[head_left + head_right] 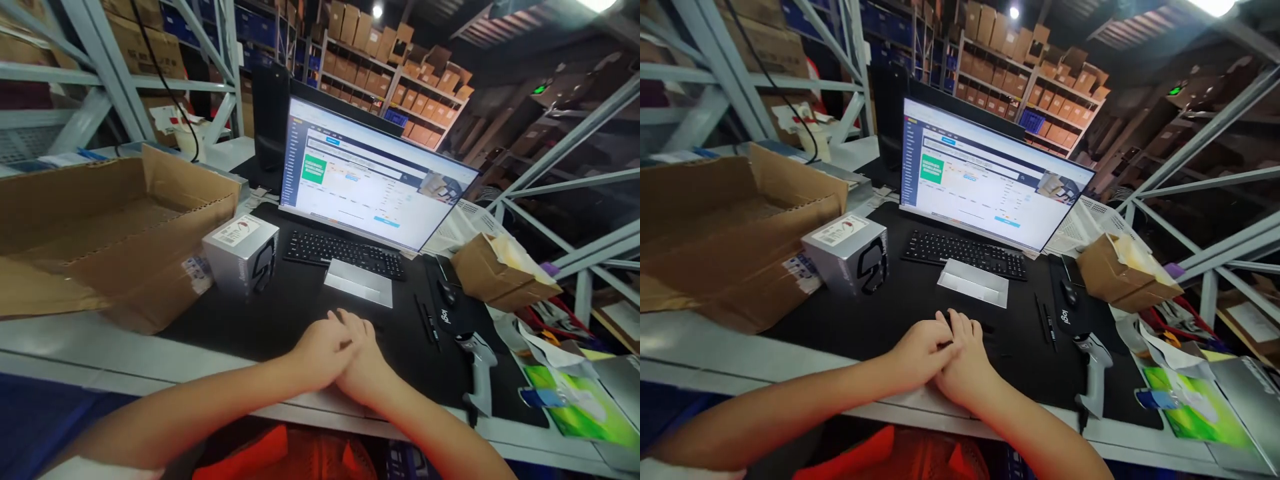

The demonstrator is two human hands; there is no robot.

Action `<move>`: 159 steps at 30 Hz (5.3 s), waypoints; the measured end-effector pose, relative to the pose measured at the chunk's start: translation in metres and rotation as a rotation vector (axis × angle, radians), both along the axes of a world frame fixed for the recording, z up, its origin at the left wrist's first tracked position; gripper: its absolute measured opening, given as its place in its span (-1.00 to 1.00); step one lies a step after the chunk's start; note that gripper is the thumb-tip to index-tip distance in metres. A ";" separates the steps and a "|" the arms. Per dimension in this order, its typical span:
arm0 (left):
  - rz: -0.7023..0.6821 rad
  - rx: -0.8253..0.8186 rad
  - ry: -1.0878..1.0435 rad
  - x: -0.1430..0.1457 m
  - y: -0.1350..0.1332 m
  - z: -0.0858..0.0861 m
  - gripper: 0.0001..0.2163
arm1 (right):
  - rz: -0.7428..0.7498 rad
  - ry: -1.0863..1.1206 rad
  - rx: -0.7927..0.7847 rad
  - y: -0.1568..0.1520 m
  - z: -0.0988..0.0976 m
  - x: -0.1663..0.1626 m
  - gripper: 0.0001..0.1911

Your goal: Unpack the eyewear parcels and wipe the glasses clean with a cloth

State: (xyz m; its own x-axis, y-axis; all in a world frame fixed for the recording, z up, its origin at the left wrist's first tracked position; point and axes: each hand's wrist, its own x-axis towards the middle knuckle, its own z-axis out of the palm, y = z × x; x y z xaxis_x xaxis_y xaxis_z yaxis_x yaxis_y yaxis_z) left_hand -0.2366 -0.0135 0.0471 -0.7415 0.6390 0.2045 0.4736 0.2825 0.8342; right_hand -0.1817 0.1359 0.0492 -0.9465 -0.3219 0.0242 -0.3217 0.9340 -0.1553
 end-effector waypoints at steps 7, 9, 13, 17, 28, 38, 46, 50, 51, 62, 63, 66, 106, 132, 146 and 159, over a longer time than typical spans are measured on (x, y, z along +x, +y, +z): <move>-0.071 -0.111 0.341 0.005 -0.016 0.008 -0.77 | 0.042 0.052 -0.155 0.003 0.006 -0.015 -0.80; 0.012 -0.185 0.305 0.004 -0.033 0.006 -0.79 | 0.047 0.061 -0.163 0.001 0.010 -0.017 -0.91; 0.144 -0.336 0.090 0.003 -0.049 -0.002 -0.84 | -0.024 0.046 -0.260 -0.001 0.015 -0.020 -0.86; 0.028 -0.300 0.020 0.002 -0.034 -0.013 -0.80 | -0.066 -0.035 -0.402 -0.004 0.016 -0.022 -0.73; 0.057 0.003 0.085 -0.023 -0.067 -0.018 -0.66 | -0.233 0.186 -0.798 0.087 0.027 0.026 -0.59; -0.143 0.117 0.693 -0.021 -0.002 0.003 -0.77 | -0.349 0.252 -0.876 0.086 -0.002 0.020 -0.58; -0.095 0.045 0.428 -0.029 -0.009 -0.033 -0.66 | -0.402 0.117 -0.667 0.113 -0.042 0.046 -0.69; -0.055 0.088 0.228 -0.026 0.000 -0.052 -0.82 | -0.349 0.338 -0.550 0.097 -0.016 0.052 -0.94; -0.056 0.098 0.215 -0.024 0.002 -0.056 -0.79 | -0.271 0.367 -0.512 0.090 -0.008 0.052 -0.91; -0.107 0.103 0.085 -0.018 -0.001 -0.064 -0.43 | -0.064 0.204 -0.099 0.047 0.000 0.005 -0.90; -0.106 0.107 0.072 -0.018 -0.001 -0.064 -0.44 | -0.061 0.200 -0.094 0.047 0.000 0.003 -0.91; -0.091 0.104 0.034 -0.019 -0.002 -0.063 -0.45 | -0.038 0.180 -0.097 0.050 0.001 0.001 -0.86; -0.339 -0.432 0.443 -0.023 -0.011 -0.017 -0.71 | -0.753 0.673 -1.859 0.159 -0.023 -0.030 -0.62; -0.296 0.011 0.509 -0.038 -0.031 -0.009 -0.90 | -0.964 0.387 -0.679 0.189 -0.042 -0.028 -0.71; -0.160 -0.235 0.374 -0.128 0.014 0.047 -0.90 | -0.860 0.266 -0.446 0.189 -0.043 -0.028 -0.46; 0.050 -0.471 0.812 -0.046 -0.033 0.080 -0.58 | -0.739 0.170 -0.524 0.171 -0.032 -0.017 -0.47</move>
